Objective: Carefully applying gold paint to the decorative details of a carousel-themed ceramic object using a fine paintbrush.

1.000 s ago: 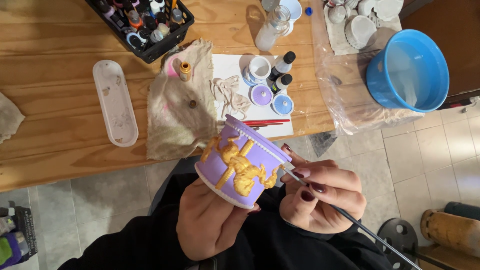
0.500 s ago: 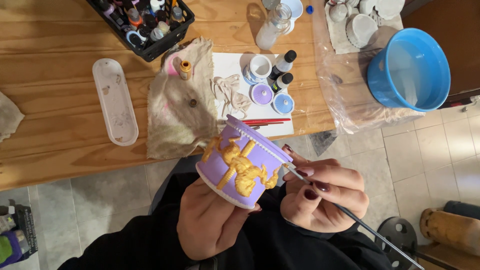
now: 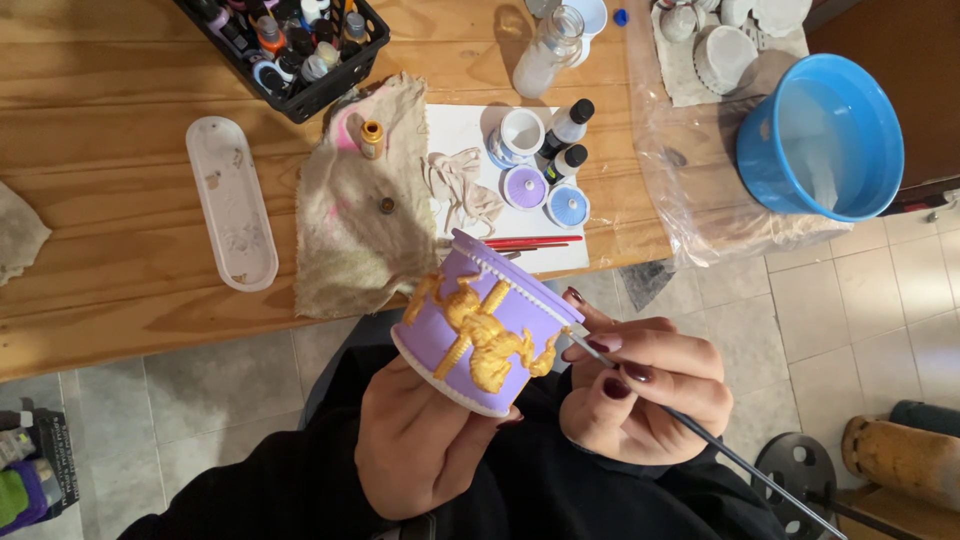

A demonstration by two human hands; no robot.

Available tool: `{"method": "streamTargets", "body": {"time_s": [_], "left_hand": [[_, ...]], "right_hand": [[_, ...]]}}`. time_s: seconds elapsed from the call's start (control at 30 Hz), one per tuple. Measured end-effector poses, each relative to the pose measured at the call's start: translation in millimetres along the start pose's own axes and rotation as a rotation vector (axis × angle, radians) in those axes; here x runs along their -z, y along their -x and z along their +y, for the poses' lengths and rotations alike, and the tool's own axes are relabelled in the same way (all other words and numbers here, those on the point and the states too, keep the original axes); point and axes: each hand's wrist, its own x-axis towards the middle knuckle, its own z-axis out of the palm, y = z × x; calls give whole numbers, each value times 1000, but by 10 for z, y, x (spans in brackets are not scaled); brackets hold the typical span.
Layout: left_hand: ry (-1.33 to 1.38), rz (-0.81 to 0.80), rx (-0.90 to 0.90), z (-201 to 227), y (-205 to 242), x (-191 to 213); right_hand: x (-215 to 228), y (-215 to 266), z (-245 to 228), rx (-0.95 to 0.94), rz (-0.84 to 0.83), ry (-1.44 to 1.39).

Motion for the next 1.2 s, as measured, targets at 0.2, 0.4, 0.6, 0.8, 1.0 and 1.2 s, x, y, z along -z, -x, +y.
{"method": "streamTargets", "body": {"time_s": [0.2,0.4,0.6,0.8,1.0,1.2], "left_hand": [[3,10,14,5,3,-6],[7,12,23,-2,7,-11],[-1,-2,30,-7,9,2],[50,-24,182,39,-39,97],[747,177,695,-230,241,132],[796,413,699,-541,168,501]], "right_hand": [[-29,8,-17,-34,21,-22],[-60,32,-55,-81,42,-18],[-74,23,-36,-86,48,8],[-115,-20,-46,-159,131,-93],[112,-131,473,-257,135,10],[203,571,1944,-813,-357,-49]]}}
